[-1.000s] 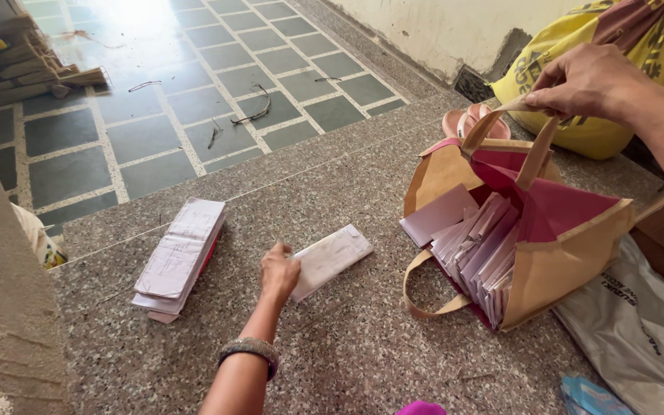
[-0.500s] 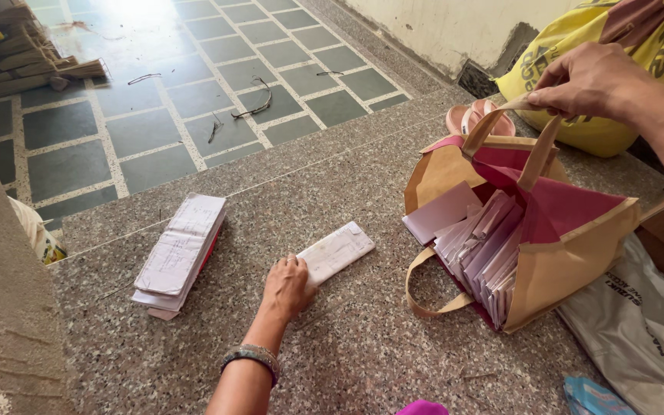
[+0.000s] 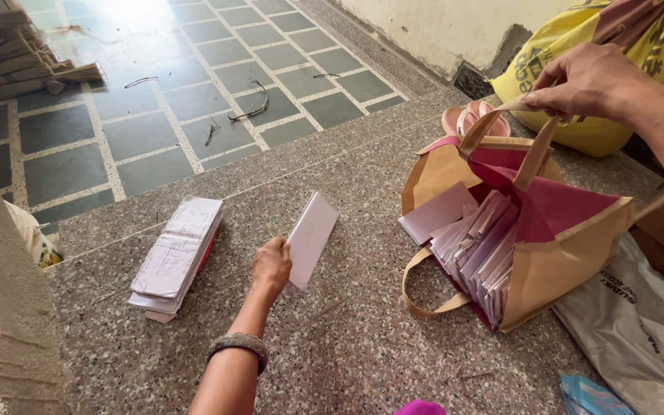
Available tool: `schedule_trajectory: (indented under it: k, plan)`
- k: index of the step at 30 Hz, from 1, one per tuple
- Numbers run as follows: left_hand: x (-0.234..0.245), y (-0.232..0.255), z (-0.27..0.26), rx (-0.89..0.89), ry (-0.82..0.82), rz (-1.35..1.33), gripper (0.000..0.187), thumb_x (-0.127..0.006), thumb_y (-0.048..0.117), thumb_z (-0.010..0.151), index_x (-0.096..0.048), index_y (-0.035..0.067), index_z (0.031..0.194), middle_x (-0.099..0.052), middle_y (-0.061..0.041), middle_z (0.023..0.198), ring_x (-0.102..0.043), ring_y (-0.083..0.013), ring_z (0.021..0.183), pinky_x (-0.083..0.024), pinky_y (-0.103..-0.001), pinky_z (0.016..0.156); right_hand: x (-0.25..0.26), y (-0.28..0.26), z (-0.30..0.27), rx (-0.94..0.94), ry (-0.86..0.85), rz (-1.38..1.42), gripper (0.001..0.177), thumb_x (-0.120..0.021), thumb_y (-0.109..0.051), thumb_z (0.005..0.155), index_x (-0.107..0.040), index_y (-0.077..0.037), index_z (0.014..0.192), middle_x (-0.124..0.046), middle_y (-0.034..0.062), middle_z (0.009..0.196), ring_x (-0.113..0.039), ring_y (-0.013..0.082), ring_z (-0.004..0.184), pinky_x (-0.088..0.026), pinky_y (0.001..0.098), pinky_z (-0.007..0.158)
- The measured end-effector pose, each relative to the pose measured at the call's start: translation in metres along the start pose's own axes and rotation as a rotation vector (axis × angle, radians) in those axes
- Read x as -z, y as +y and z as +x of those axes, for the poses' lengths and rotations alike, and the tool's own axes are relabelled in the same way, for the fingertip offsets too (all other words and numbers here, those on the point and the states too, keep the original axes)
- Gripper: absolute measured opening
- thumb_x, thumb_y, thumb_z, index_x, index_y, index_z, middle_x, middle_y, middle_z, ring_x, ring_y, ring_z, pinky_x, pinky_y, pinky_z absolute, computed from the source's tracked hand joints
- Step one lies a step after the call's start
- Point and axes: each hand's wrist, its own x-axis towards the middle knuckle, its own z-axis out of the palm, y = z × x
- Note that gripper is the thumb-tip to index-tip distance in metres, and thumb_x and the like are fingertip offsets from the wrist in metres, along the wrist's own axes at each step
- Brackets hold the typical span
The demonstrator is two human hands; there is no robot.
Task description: The person takes folded white papers from a brown tote bag and places them into a neat stack on the tiled floor. The person repeats this process, handling the papers one by one to build a pile next to the bag.
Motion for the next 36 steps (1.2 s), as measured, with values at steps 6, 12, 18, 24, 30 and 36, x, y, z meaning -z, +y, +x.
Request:
schedule_trajectory:
  k: [6,12,18,24,30,36]
  plan:
    - [-0.016,0.01,-0.002,0.131,-0.083,-0.435,0.036,-0.046,0.024,0.105,-0.066,0.0,0.123,-0.072,-0.018,0.097,-0.074,-0.0244,0.075,-0.066,-0.034,0.059,0.002,0.0,0.0,-0.012,0.008,-0.011,0.033,-0.08,-0.04,0.091,-0.083,-0.012,0.108,-0.082,0.0087,0.088,-0.077,0.0188,0.083,-0.06,0.0371,0.082]
    - [-0.032,0.071,-0.007,0.089,-0.314,-0.654,0.039,-0.048,0.024,0.103,-0.062,0.001,0.132,-0.072,-0.02,0.096,-0.072,-0.0218,0.071,-0.062,-0.03,0.056,0.002,-0.003,-0.004,-0.026,0.0,0.036,0.031,-0.077,-0.037,0.094,-0.082,-0.012,0.111,-0.081,0.01,0.09,-0.077,0.0202,0.082,-0.06,0.0377,0.082]
    - [-0.063,0.118,-0.007,-0.104,-0.473,-0.538,0.037,-0.053,0.024,0.102,-0.065,0.001,0.129,-0.075,-0.016,0.096,-0.07,-0.0184,0.07,-0.061,-0.027,0.057,0.007,-0.001,-0.005,-0.006,0.001,0.065,0.032,-0.078,-0.037,0.092,-0.081,-0.013,0.113,-0.081,0.0091,0.09,-0.077,0.0186,0.081,-0.06,0.0353,0.083]
    - [-0.091,0.151,0.007,-0.235,-0.464,-0.447,0.035,-0.063,0.014,0.094,-0.065,0.002,0.127,-0.075,-0.018,0.101,-0.074,-0.0208,0.074,-0.064,-0.034,0.064,0.009,-0.001,-0.005,0.004,0.001,0.041,0.031,-0.078,-0.039,0.093,-0.081,-0.013,0.111,-0.081,0.0084,0.088,-0.076,0.0176,0.078,-0.059,0.0342,0.08]
    - [-0.12,0.171,0.028,-0.395,-0.472,-0.135,0.036,-0.063,0.016,0.093,-0.069,0.009,0.127,-0.076,-0.025,0.105,-0.074,-0.033,0.092,-0.058,-0.043,0.086,0.01,0.007,-0.005,0.08,0.119,0.194,0.027,-0.073,-0.032,0.095,-0.079,-0.013,0.113,-0.078,0.0049,0.092,-0.073,0.0154,0.079,-0.058,0.0334,0.077]
    - [-0.167,0.186,0.05,-0.416,-0.352,-0.246,0.037,-0.065,0.016,0.091,-0.067,0.009,0.127,-0.072,-0.023,0.114,-0.071,-0.0371,0.108,-0.055,-0.044,0.093,0.001,0.019,-0.004,0.105,0.164,0.348,0.026,-0.074,-0.025,0.096,-0.077,-0.007,0.114,-0.077,0.0078,0.091,-0.071,0.014,0.075,-0.058,0.0294,0.069]
